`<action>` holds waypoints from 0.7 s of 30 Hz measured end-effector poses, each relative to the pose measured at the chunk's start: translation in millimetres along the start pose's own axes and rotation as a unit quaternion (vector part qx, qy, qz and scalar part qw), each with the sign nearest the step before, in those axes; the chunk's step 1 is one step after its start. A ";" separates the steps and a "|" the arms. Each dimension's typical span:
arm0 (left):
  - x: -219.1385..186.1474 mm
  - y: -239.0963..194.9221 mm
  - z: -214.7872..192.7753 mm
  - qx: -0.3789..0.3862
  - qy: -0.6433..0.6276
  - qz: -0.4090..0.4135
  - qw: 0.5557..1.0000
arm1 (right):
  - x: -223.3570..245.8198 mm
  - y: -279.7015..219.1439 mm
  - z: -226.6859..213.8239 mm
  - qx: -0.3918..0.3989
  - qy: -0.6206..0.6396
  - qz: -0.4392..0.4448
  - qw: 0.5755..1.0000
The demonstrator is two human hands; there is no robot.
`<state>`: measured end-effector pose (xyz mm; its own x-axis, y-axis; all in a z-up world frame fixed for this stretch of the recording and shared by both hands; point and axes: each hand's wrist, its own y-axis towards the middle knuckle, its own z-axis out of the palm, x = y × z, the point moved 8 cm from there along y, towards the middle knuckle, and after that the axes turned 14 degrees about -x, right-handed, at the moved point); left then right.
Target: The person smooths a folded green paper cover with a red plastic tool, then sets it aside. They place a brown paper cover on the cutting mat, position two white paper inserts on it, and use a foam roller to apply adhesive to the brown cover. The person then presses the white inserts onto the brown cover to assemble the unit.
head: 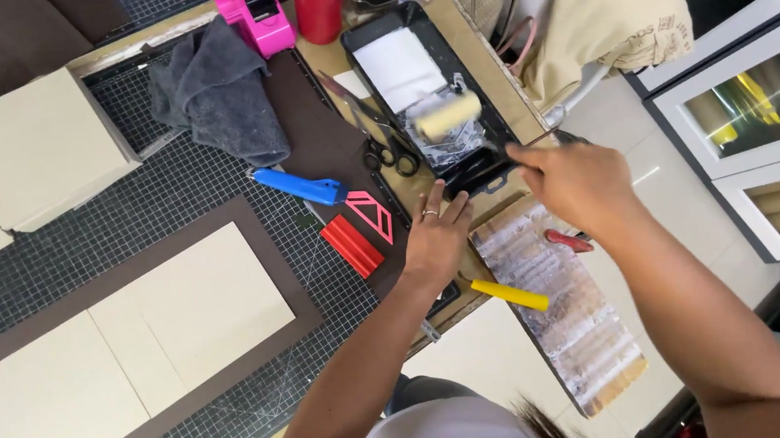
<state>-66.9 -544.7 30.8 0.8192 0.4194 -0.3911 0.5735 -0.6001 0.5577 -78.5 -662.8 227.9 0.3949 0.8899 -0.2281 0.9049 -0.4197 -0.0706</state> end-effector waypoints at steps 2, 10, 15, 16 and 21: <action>-1.8 1.5 0.8 0.013 0.001 -0.005 1.000 | 7.1 4.0 6.7 0.025 0.004 0.007 1.000; -4.4 4.5 0.9 0.026 -0.002 -0.019 0.999 | 8.7 30.5 -6.8 0.011 0.024 -0.004 1.000; -2.7 3.3 7.2 0.052 0.005 -0.019 0.998 | 27.4 47.8 13.7 0.017 0.033 -0.009 0.999; -3.6 2.5 5.3 0.055 0.007 -0.021 0.998 | 24.3 50.2 12.3 0.020 0.035 -0.011 0.999; -1.6 1.8 12.9 0.080 0.007 -0.028 0.996 | 0.1 31.4 -2.2 0.052 -0.063 -0.022 0.996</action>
<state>-67.2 -555.3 22.9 0.7868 0.4633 -0.4079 0.6114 -0.6760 0.4114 -49.7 -675.4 227.8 0.3269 0.8808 -0.3426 0.8965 -0.4037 -0.1824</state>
